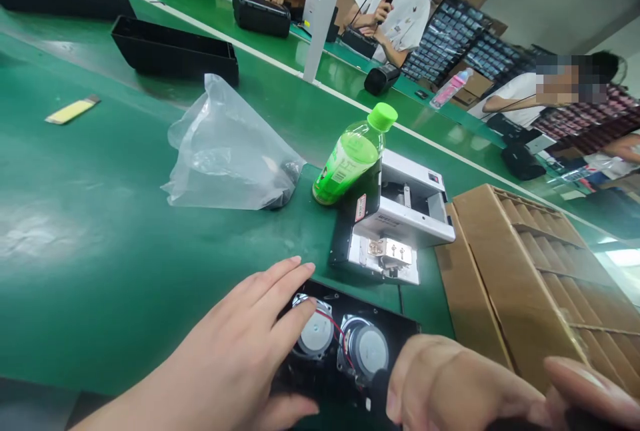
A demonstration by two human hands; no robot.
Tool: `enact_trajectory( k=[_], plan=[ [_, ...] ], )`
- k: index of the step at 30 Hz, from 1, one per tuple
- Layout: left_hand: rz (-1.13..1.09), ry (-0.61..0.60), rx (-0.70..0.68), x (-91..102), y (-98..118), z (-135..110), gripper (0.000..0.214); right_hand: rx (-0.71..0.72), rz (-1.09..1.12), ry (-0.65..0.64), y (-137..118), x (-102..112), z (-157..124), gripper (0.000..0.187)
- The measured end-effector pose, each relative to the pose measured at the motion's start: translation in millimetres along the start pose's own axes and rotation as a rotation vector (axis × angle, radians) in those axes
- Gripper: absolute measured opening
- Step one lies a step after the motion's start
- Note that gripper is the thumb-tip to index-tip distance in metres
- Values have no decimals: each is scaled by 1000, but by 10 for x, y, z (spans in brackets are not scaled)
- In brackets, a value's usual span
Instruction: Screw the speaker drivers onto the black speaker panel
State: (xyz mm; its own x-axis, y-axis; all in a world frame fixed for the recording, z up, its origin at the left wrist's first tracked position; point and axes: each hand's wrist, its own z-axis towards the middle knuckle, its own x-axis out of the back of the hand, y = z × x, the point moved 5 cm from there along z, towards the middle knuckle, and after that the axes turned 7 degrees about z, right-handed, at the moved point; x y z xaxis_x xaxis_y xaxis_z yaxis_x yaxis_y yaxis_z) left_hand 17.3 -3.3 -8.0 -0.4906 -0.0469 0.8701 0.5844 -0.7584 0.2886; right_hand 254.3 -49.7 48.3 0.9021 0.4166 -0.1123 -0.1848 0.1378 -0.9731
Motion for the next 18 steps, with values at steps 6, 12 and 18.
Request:
enact_trajectory(
  k=[6, 12, 18],
  plan=[
    [3, -78, 4, 42, 14, 44, 89, -112, -18, 103, 276, 284, -486, 92],
    [17, -93, -62, 106, 2, 118, 90, -210, -6, 4, 195, 274, -372, 74],
    [35, -61, -68, 96, 14, 90, 89, -116, 17, 59, 117, 30, -30, 63]
  ],
)
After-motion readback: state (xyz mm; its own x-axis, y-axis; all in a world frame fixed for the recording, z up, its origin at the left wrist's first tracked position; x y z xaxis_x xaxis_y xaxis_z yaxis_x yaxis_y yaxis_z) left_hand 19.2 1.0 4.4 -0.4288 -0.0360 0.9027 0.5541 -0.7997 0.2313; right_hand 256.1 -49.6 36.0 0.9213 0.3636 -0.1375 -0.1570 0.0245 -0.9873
